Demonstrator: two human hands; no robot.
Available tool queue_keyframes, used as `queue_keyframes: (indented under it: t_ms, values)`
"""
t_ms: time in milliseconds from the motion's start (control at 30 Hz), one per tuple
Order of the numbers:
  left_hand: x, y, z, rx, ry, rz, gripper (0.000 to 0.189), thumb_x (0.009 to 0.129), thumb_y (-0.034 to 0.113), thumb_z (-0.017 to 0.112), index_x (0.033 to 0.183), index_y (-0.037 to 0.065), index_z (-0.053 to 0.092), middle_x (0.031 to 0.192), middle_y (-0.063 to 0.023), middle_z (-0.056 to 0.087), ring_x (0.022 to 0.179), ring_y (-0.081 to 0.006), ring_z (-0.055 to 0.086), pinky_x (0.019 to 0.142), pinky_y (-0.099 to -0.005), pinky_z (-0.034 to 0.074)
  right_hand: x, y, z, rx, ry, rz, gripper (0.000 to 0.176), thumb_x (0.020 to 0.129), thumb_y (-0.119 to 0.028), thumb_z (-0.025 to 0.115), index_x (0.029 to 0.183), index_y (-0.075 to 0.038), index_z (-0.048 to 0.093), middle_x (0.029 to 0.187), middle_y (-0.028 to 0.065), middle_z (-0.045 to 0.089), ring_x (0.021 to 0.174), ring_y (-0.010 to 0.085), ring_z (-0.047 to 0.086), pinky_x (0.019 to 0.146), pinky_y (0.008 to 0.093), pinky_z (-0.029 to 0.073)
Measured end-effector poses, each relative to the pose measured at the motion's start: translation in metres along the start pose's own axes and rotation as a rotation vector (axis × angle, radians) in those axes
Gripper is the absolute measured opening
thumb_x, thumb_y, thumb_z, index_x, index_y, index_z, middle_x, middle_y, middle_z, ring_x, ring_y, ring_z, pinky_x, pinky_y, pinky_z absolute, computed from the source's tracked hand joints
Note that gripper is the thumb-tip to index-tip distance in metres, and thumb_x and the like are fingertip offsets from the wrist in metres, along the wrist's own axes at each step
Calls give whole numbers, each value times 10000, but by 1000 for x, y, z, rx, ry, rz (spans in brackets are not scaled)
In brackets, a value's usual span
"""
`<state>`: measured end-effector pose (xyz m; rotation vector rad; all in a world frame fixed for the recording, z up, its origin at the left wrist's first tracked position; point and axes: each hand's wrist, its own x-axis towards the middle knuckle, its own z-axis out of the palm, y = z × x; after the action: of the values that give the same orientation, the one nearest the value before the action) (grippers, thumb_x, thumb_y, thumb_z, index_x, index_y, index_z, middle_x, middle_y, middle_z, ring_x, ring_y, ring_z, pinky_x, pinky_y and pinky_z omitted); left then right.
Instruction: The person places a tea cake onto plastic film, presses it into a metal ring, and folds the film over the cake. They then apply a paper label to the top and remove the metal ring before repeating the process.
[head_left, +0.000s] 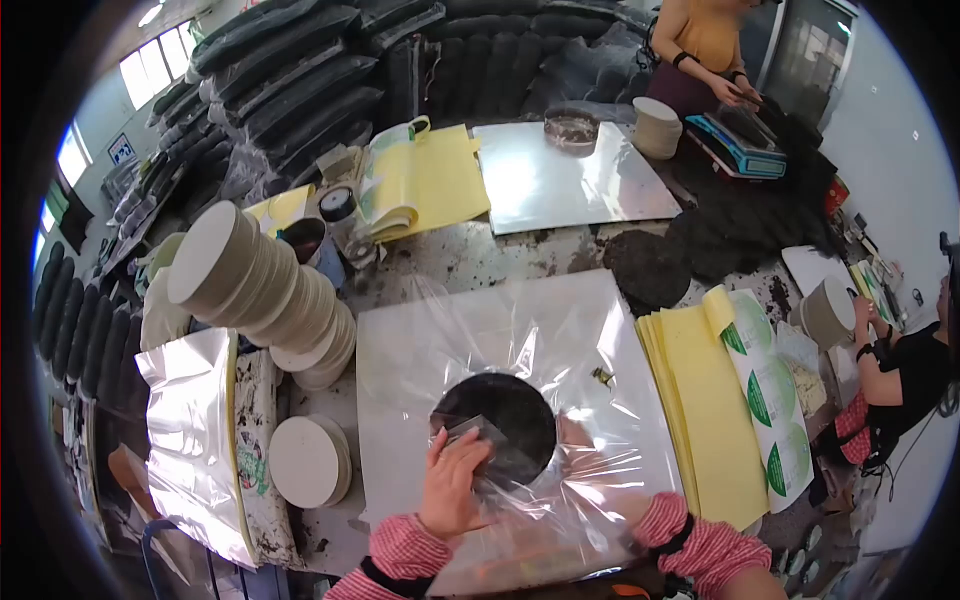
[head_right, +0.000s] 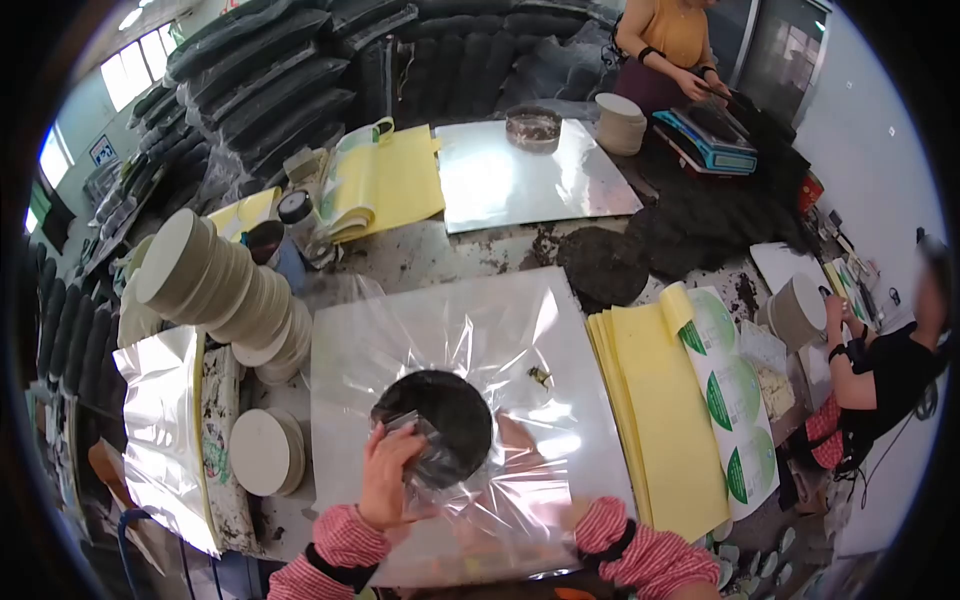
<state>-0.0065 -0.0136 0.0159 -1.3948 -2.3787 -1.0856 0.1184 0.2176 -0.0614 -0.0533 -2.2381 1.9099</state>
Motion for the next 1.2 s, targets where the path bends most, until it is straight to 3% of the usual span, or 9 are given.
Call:
queue_keyframes:
  t_ms: [267, 400, 500, 567, 700, 867, 967, 1100, 1200]
  values:
    - [22, 17, 27, 112, -31, -344, 489, 700, 118, 793, 1126, 58, 560, 942, -92, 602, 895, -282, 605, 890, -394, 412, 85, -108, 41, -366, 458, -282, 821, 777, -139, 809, 1456, 24, 376, 1443, 222, 459, 1227, 349, 567, 1030, 408, 461]
    - [-12, -11, 3, -125, 490, -329, 713, 690, 148, 779, 1310, -27, 474, 1209, -181, 479, 1135, -281, 506, 992, -387, 402, 91, -70, 52, -544, 237, -619, 538, 769, -64, 719, 1284, -7, 576, 1241, 190, 618, 1143, 376, 603, 975, 412, 498]
    - [45, 2, 4, -850, 471, -467, 809, 717, 218, 783, 1394, -34, 420, 1327, -194, 437, 1218, -267, 476, 1051, -421, 376, 79, -78, 50, -466, 50, -506, 484, 755, -43, 667, 1234, -16, 606, 1196, 166, 649, 1124, 367, 614, 971, 440, 494]
    - [49, 0, 11, -152, 48, -93, 681, 771, 265, 772, 1346, 5, 516, 1334, -197, 527, 1223, -357, 508, 1075, -454, 382, 88, -86, 40, -226, -89, -454, 441, 772, -99, 641, 1202, -8, 603, 1173, 191, 632, 1070, 372, 613, 946, 462, 491]
    - [46, -13, 31, -100, 69, -204, 590, 774, 242, 780, 1276, 15, 568, 1285, -179, 568, 1114, -386, 576, 1028, -489, 430, 105, -50, 15, -62, 739, -257, 334, 962, -139, 498, 1257, 11, 539, 1286, 230, 583, 1128, 310, 603, 1006, 414, 454]
    - [52, 5, 20, -991, 423, -625, 653, 778, 340, 816, 1271, 16, 535, 1241, -127, 436, 1087, -307, 571, 962, -481, 454, 161, -79, 18, 238, 37, -274, 534, 1046, -426, 414, 1320, 15, 538, 1208, 223, 615, 1056, 295, 630, 941, 403, 482]
    - [29, -39, 18, -690, 269, -267, 586, 784, 358, 802, 1212, 25, 579, 1259, -134, 401, 1124, -292, 504, 964, -468, 434, 151, -57, 27, 111, -259, -712, 542, 1031, -472, 413, 1150, 2, 648, 1061, 199, 671, 959, 299, 657, 823, 366, 515]
    - [35, -5, 16, -47, -48, -106, 405, 698, 237, 729, 1046, 45, 651, 1156, -133, 532, 1110, -346, 491, 965, -473, 423, 103, -53, 29, 690, -156, -59, 356, 965, -343, 584, 902, 4, 630, 974, 155, 659, 903, 291, 644, 736, 292, 515]
    - [32, -4, 35, 105, -35, -184, 456, 674, 188, 711, 1092, 24, 630, 1138, -131, 568, 1100, -372, 507, 986, -495, 399, 79, -79, 51, -250, 94, -337, 158, 756, -58, 778, 820, -23, 638, 931, 105, 629, 873, 288, 605, 722, 350, 505]
